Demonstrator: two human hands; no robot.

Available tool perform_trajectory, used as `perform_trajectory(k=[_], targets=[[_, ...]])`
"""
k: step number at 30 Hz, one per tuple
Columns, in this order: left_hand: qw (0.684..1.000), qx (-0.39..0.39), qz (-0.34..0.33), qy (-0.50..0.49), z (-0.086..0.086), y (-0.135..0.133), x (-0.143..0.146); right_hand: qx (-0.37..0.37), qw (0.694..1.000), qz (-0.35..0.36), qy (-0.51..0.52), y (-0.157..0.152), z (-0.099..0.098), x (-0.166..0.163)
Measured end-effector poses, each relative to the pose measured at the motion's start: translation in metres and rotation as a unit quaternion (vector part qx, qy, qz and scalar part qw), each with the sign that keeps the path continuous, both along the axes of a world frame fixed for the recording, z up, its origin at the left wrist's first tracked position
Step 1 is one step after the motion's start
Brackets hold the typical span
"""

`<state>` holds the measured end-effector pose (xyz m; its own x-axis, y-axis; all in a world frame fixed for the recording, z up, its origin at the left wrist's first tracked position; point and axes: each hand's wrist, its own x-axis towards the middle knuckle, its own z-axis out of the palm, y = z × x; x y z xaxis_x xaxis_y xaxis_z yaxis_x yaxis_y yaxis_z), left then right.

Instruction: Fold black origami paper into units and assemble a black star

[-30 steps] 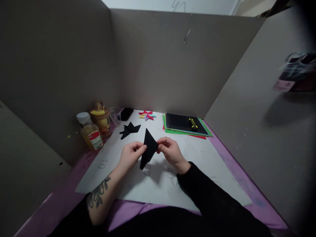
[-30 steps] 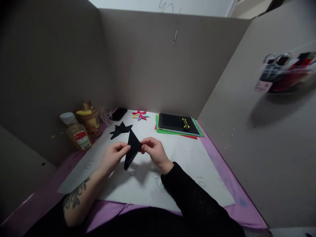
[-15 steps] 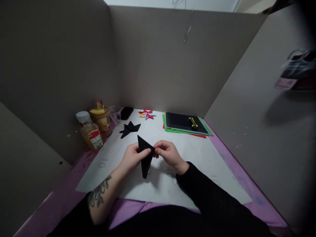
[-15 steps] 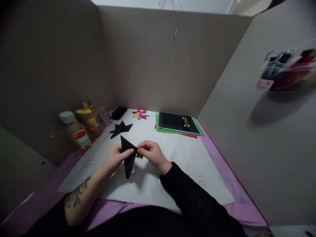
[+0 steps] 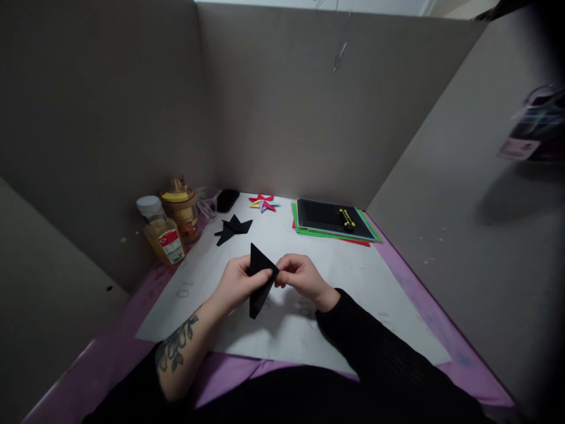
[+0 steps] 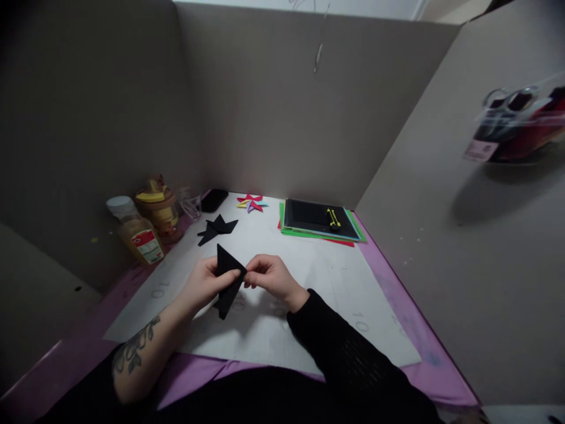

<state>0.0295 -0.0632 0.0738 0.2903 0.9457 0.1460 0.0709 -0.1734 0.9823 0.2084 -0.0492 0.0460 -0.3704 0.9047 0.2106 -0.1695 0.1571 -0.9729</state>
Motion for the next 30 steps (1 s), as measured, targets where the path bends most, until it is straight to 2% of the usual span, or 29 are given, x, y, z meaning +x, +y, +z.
perform_trajectory(k=[9,19,30], targets=[[0.999,-0.009,-0.025,0.029,-0.001,0.001,-0.004,-0.006,0.999,0.035,-0.007,0.002,-0.004,0.004],[0.999,0.009,-0.036,0.033,0.000,0.002,-0.004,-0.009,0.999,0.045,-0.001,0.003,0.004,0.007],[0.999,-0.001,-0.036,0.023,-0.003,0.003,-0.005,0.004,1.000,0.000,-0.022,-0.005,0.012,0.000]])
